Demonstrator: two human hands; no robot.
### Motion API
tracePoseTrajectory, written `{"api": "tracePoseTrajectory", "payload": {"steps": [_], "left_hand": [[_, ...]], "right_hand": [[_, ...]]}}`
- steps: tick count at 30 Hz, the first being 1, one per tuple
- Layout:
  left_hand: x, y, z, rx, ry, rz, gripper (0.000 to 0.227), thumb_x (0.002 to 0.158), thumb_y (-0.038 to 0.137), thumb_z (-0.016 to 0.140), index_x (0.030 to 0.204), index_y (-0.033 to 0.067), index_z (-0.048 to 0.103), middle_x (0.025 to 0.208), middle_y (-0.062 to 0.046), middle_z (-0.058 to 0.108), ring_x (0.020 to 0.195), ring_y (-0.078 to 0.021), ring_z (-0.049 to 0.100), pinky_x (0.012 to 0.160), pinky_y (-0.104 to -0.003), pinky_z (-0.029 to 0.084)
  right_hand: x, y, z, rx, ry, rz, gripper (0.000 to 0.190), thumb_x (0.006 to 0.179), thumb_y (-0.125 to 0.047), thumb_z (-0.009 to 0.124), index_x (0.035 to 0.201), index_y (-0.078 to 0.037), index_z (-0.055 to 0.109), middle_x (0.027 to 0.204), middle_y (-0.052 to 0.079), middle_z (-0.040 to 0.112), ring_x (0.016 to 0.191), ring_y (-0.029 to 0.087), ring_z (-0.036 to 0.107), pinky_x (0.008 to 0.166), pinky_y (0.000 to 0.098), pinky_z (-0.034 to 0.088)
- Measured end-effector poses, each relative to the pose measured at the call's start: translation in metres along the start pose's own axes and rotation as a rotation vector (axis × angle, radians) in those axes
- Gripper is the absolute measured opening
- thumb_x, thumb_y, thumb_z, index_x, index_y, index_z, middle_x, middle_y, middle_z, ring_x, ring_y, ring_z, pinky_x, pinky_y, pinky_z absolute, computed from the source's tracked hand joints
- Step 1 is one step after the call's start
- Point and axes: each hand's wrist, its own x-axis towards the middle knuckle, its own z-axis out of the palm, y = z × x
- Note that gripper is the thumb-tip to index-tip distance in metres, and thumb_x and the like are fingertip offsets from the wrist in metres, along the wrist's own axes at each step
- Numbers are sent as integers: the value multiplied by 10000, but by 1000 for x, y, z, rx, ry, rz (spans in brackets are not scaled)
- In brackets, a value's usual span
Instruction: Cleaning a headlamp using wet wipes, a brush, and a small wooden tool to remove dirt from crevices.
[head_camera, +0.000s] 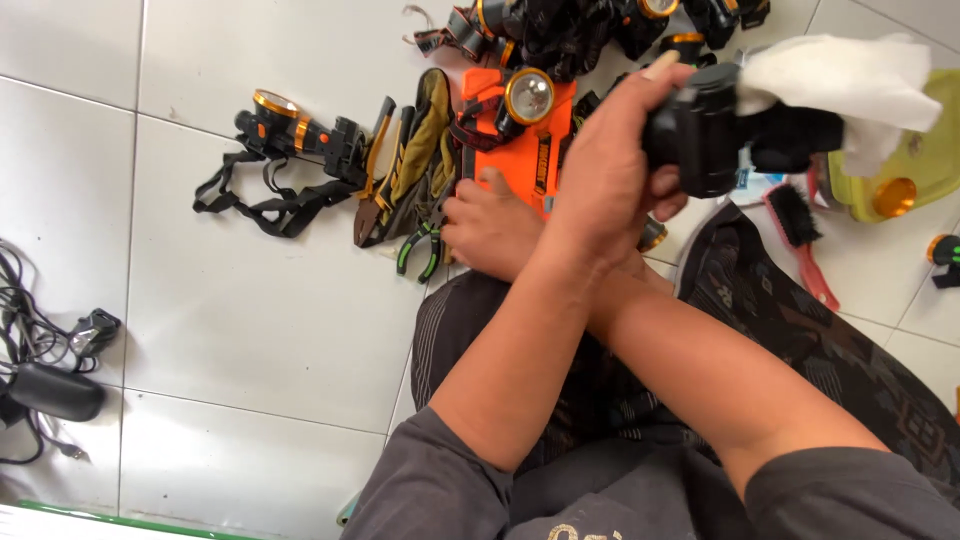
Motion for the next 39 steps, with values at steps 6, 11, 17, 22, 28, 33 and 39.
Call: {"api": "tracePoseTrajectory", "payload": {"steps": [6,11,17,22,28,33,39], "left_hand": [[5,25,-14,-79,-29,97,290,1065,269,523,1156,21,643,744,-58,583,514,-87,366,377,-264,286],[11,33,-17,-139,-8,70,292,1046,300,526,1145,43,622,743,-28,581,512,-73,354,386,-242,261],[19,26,-21,-125,12,52,308,1036,305,544,1166,39,629,765,-41,604,505,-78,364,378,-247,264],[18,28,-18,-118,22,24,273,1025,298,560,1123,54,635,750,-39,603,496,-72,355,370,-245,260],[11,35,-16,-155,-54,28,261,1066,271,482,1110,61,630,690,-14,553,492,-67,339,372,-254,268],[12,33,-11,-93,-63,83,267,1074,279,451,1097,73,619,685,-9,539,487,-67,336,372,-259,265],[32,4,-8,-65,56,-57,294,989,349,543,824,116,611,579,15,507,447,-63,332,353,-246,252]], "right_hand": [[9,7,3,163,66,148,141,816,-272,739,902,-167,701,990,42,615,990,231,524,1012,448,286],[6,14,3,327,131,302,151,839,-245,732,938,-147,673,987,48,622,957,220,552,962,417,334],[-26,23,4,534,189,526,167,867,-212,724,980,-123,640,984,56,630,916,207,586,902,379,392],[-52,31,-9,697,251,699,184,890,-185,718,1016,-102,613,981,62,636,883,195,614,852,347,439],[-96,40,-21,895,306,920,206,917,-152,710,1059,-77,580,978,70,644,842,181,648,793,308,497],[-137,49,-33,1068,356,1094,226,941,-124,704,1094,-57,553,976,76,651,809,170,676,743,275,544],[-230,71,-66,1324,685,1348,209,1015,-34,538,1206,-77,465,1045,152,668,740,199,644,678,285,557]]}}
